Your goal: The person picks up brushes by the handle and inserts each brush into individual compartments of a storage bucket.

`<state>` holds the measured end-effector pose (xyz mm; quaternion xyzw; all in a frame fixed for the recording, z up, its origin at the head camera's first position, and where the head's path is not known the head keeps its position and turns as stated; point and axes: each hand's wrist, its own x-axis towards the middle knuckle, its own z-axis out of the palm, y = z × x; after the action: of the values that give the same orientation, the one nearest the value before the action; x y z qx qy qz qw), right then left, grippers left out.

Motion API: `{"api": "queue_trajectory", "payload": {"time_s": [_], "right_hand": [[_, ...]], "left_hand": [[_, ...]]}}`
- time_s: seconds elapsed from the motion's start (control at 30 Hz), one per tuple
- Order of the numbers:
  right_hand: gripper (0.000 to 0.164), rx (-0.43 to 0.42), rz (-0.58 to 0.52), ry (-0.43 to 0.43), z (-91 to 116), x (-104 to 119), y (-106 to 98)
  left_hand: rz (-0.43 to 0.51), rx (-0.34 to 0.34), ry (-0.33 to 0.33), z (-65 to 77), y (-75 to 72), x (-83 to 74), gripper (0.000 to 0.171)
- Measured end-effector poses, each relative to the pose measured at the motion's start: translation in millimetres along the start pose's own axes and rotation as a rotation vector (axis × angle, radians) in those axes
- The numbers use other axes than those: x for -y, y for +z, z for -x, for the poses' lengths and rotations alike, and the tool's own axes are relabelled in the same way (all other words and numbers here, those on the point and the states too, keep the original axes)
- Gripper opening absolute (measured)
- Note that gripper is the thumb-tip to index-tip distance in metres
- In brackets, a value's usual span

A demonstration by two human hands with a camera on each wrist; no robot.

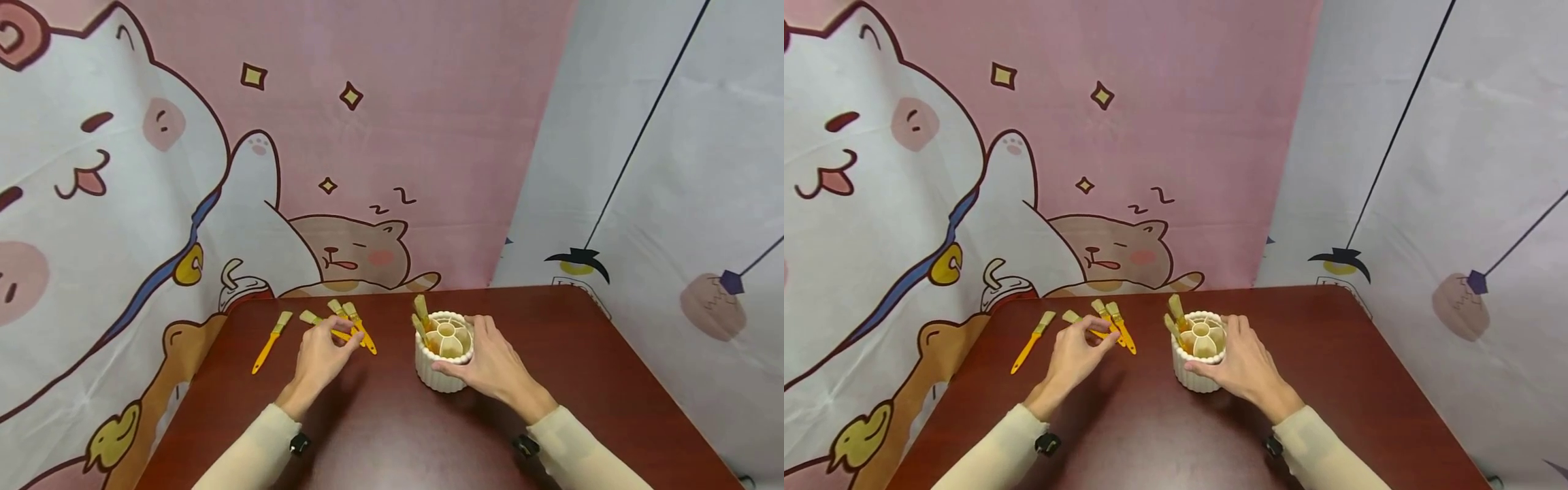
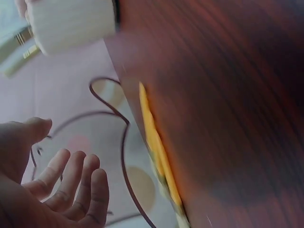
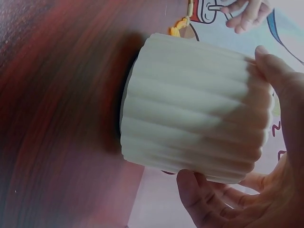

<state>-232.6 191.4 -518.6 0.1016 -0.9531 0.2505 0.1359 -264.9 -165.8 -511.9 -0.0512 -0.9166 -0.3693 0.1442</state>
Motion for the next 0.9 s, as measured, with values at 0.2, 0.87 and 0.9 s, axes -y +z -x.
{"api": "queue_trajectory", "payload": {"time_s": [0.2,0.87,0.9], "right_hand": [[0.123,-0.024,0.002,0.001,4,-1,3],[0.133,0.018,-0.003,0.018,15,-13,-3],[0.133,0.024,-0.010,0.008,16,-15,-5]], "left_hand": [[-0.075,-0.052,-0.045,-8.3,-20.1,32.3,0.031],[-0.274,-0.062,-0.251,-22.1,-67.8,111.3,0.046],[-0.279,-0.060,-0.258,-21.6,-68.5,113.9,0.046]]}}
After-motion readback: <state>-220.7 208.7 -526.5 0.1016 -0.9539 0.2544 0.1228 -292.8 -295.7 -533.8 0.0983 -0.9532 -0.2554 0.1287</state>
